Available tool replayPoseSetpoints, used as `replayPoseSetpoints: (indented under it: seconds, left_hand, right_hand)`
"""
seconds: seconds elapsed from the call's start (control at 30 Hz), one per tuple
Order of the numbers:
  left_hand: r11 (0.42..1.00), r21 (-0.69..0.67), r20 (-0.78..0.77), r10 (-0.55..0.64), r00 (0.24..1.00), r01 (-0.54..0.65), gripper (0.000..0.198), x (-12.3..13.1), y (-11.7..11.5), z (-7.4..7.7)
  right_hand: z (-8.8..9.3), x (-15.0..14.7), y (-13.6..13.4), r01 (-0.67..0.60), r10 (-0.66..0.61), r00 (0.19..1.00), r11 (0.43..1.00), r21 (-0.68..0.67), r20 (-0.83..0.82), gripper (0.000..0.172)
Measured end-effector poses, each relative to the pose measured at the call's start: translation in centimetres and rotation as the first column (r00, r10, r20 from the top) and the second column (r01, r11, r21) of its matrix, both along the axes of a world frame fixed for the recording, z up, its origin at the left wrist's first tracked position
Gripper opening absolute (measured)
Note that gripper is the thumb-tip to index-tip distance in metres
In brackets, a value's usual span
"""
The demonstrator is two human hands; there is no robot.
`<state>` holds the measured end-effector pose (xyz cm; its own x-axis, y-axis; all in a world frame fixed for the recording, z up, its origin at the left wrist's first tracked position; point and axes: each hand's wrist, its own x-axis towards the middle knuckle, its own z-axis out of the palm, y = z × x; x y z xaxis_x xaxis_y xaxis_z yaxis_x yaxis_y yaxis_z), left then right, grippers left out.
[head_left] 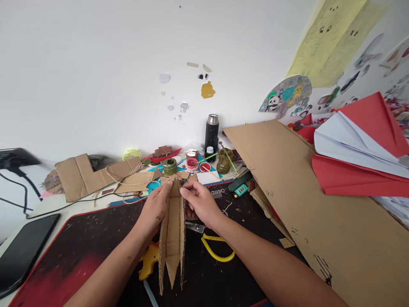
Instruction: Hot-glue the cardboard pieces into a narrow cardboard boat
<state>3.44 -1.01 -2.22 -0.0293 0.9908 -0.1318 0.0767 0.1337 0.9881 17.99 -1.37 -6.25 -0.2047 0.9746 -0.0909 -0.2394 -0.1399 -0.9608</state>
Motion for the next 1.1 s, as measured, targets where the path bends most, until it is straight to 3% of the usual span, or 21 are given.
replayPoseSetpoints:
  seconds: [0.43, 0.57, 0.77, 1.1]
  left_hand:
    - [0.998, -0.032, 0.014, -0.052, 0.999, 0.053, 0.053, -0.33, 0.1, -0.65]
    - [1.0, 0.011, -0.039, -0.016, 0.999, 0.016, 0.051, -0.3, -0.01, -0.5]
    - [0.996, -0.07, 0.018, -0.048, 0.999, 0.049, 0.058, -0.27, 0.01, -0.56]
    - [1.0, -0.001, -0.018, -0.018, 1.0, 0.018, 0.053, -0.34, 0.1, -0.68]
  right_hand:
    - [-0.11, 0.0, 0.05, 0.0, 0.0, 1.0, 1.0, -0.002, -0.006, 0.035]
    - [-0.01, 0.01, -0.03, 0.003, -0.003, 1.0, 1.0, -0.002, -0.001, 0.033]
    - [0.07, 0.0, -0.1, 0.0, 0.0, 1.0, 1.0, -0.003, 0.007, 0.025]
    - [-0.05, -0.06, -0.12, 0.007, -0.007, 1.0, 1.0, -0.005, -0.001, 0.026]
